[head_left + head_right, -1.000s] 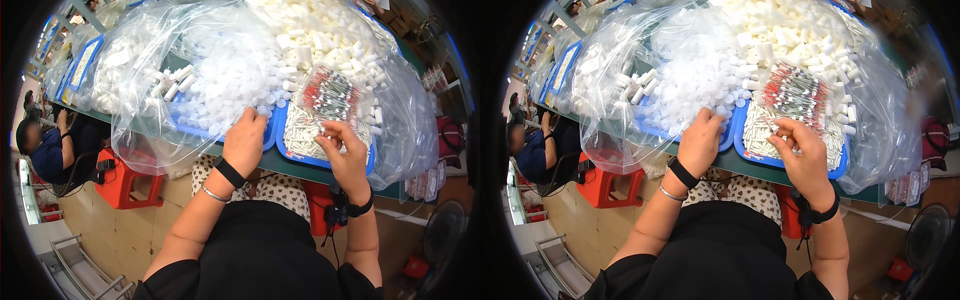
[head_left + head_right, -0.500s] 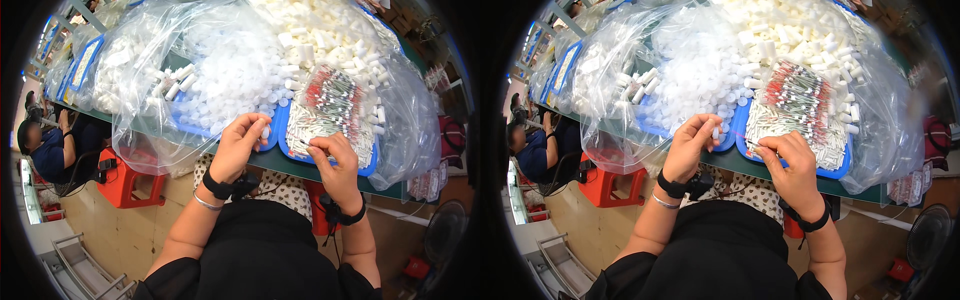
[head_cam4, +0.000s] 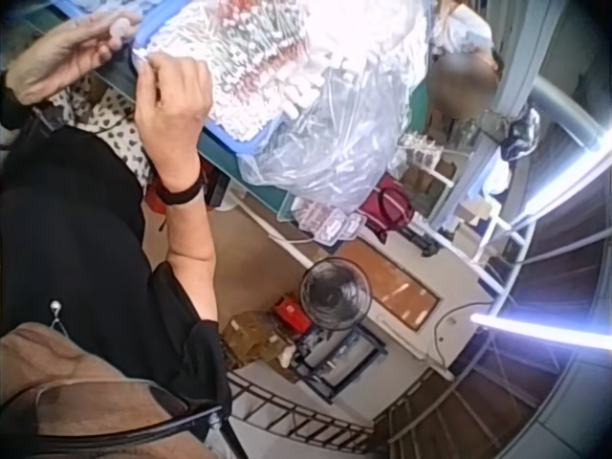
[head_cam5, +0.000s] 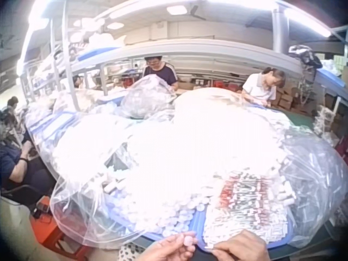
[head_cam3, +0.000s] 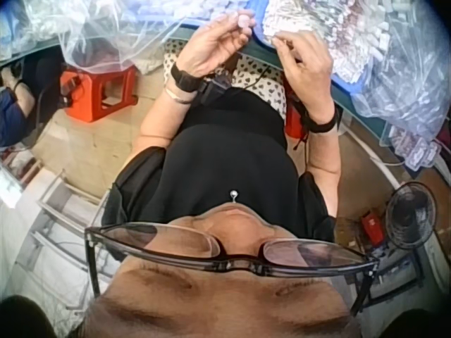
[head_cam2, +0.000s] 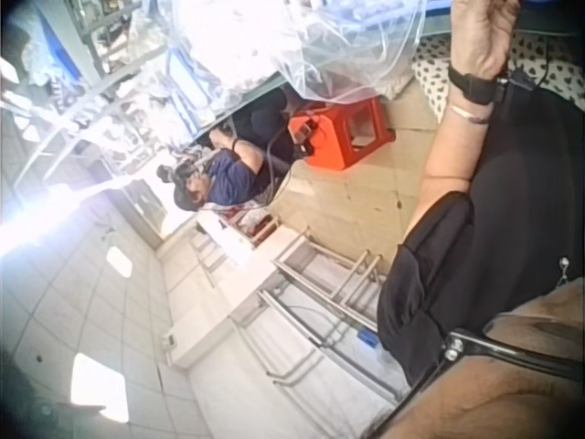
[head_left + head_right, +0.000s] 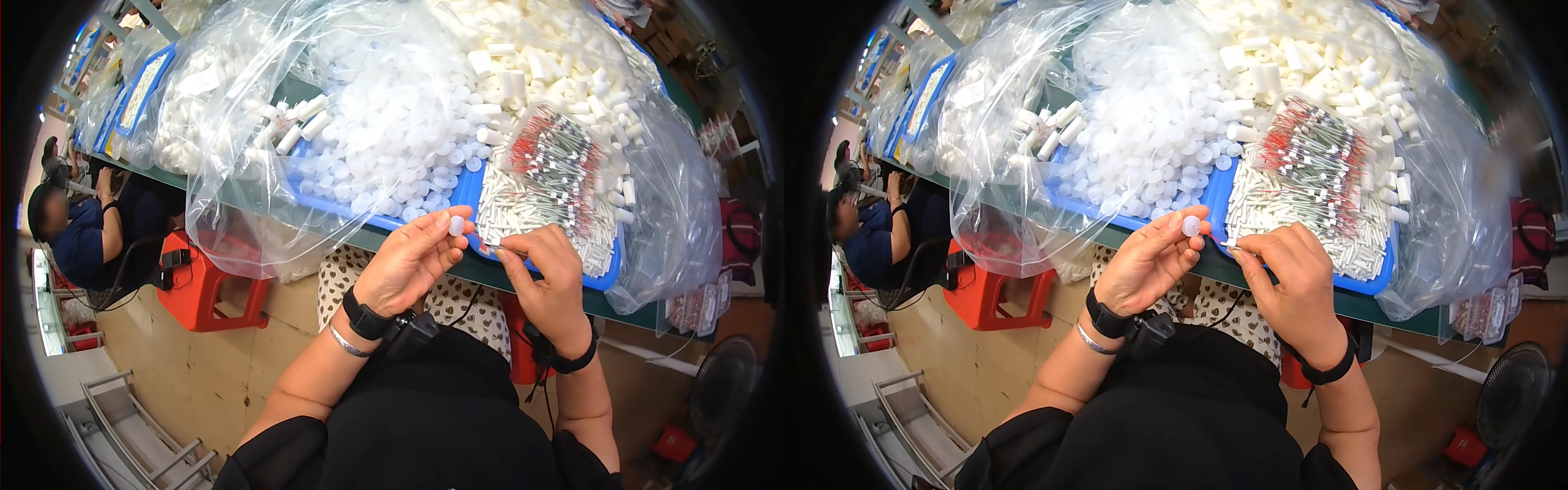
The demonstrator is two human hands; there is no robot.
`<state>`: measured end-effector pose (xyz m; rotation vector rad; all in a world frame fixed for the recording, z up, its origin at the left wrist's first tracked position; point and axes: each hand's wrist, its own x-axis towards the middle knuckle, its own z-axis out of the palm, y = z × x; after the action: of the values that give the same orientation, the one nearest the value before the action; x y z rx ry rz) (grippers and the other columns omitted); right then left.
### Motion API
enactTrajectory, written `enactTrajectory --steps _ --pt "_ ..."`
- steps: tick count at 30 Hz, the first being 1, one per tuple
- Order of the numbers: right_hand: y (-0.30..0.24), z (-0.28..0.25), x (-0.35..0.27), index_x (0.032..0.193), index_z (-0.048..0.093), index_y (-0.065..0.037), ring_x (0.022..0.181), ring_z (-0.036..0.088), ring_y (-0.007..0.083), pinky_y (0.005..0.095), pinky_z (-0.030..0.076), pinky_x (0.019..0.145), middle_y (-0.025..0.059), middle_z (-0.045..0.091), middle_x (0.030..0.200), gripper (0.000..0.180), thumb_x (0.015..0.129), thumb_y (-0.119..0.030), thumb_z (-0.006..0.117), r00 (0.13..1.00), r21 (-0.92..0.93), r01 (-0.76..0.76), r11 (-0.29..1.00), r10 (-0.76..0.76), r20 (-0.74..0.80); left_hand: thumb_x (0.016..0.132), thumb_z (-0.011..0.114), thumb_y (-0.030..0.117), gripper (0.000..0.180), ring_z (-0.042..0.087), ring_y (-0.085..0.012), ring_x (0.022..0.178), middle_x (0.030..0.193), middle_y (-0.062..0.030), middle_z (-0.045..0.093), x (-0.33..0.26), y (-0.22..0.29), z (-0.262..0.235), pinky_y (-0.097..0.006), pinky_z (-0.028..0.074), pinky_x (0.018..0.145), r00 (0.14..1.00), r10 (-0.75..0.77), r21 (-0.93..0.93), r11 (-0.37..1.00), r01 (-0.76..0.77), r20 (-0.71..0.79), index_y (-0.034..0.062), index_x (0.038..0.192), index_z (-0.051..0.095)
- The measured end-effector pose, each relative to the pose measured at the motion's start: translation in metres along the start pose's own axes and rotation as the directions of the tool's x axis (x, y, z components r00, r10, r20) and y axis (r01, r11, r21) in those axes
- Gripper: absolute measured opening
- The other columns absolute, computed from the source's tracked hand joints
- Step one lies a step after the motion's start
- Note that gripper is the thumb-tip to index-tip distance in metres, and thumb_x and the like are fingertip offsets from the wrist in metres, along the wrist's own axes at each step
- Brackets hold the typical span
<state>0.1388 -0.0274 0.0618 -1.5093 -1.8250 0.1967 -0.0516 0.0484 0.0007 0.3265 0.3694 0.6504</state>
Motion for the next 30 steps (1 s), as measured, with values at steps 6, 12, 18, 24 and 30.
enactTrajectory --steps 6,12,18,24,30 --pt "0.001 0.001 -0.002 0.085 0.066 -0.004 0.069 0.055 0.0262 0.0365 0.044 0.062 0.0073 0.062 0.077 0.013 0.076 0.000 0.074 1.000 -0.018 0.018 1.000 -0.019 -0.019 0.101 0.056 0.020 0.040 0.062 -0.0106 0.093 0.111 -0.0086 0.064 0.000 -0.004 0.006 -0.024 0.052 0.083 0.998 0.043 0.153 0.988 -0.035 -0.052 -0.0047 0.132 0.050" --pt "0.005 0.002 -0.004 0.087 0.064 -0.004 0.068 0.055 0.0266 0.0377 0.043 0.062 0.0073 0.059 0.076 0.014 0.077 -0.001 0.073 0.996 -0.119 0.093 0.988 -0.094 -0.006 0.100 0.057 0.019 0.040 0.062 -0.0103 0.092 0.111 -0.0088 0.064 0.002 -0.006 0.007 -0.024 0.052 0.083 0.997 0.042 0.149 0.988 -0.033 -0.059 -0.0054 0.131 0.051" --pt "0.003 -0.001 -0.003 0.088 0.064 -0.004 0.068 0.055 0.0259 0.0374 0.042 0.062 0.0073 0.059 0.076 0.015 0.077 -0.002 0.073 0.989 -0.141 0.146 0.979 -0.145 0.017 0.099 0.059 0.018 0.037 0.063 -0.0107 0.091 0.108 -0.0084 0.065 0.002 -0.009 0.013 -0.024 0.052 0.083 0.990 0.076 0.260 0.965 -0.044 -0.117 -0.0045 0.129 0.054" --pt "0.001 0.006 -0.006 0.088 0.063 -0.004 0.062 0.056 0.0254 0.0365 0.041 0.059 0.0073 0.063 0.075 0.011 0.081 -0.003 0.071 0.995 -0.122 0.093 0.988 -0.095 -0.016 0.099 0.059 0.021 0.037 0.064 -0.0108 0.090 0.105 -0.0063 0.065 0.004 -0.021 0.010 -0.025 0.053 0.082 0.999 0.008 0.148 0.989 0.000 -0.054 -0.0028 0.127 0.055" --pt "0.002 0.023 -0.015 0.086 0.062 -0.002 0.059 0.058 0.0271 0.0366 0.042 0.057 0.0098 0.065 0.073 0.008 0.083 -0.003 0.070 0.996 0.011 -0.033 0.999 0.034 -0.086 0.099 0.060 0.025 0.040 0.063 -0.0097 0.086 0.103 -0.0050 0.065 0.007 -0.038 0.006 -0.026 0.053 0.079 0.999 -0.044 0.009 0.999 0.044 -0.015 -0.0024 0.127 0.053"
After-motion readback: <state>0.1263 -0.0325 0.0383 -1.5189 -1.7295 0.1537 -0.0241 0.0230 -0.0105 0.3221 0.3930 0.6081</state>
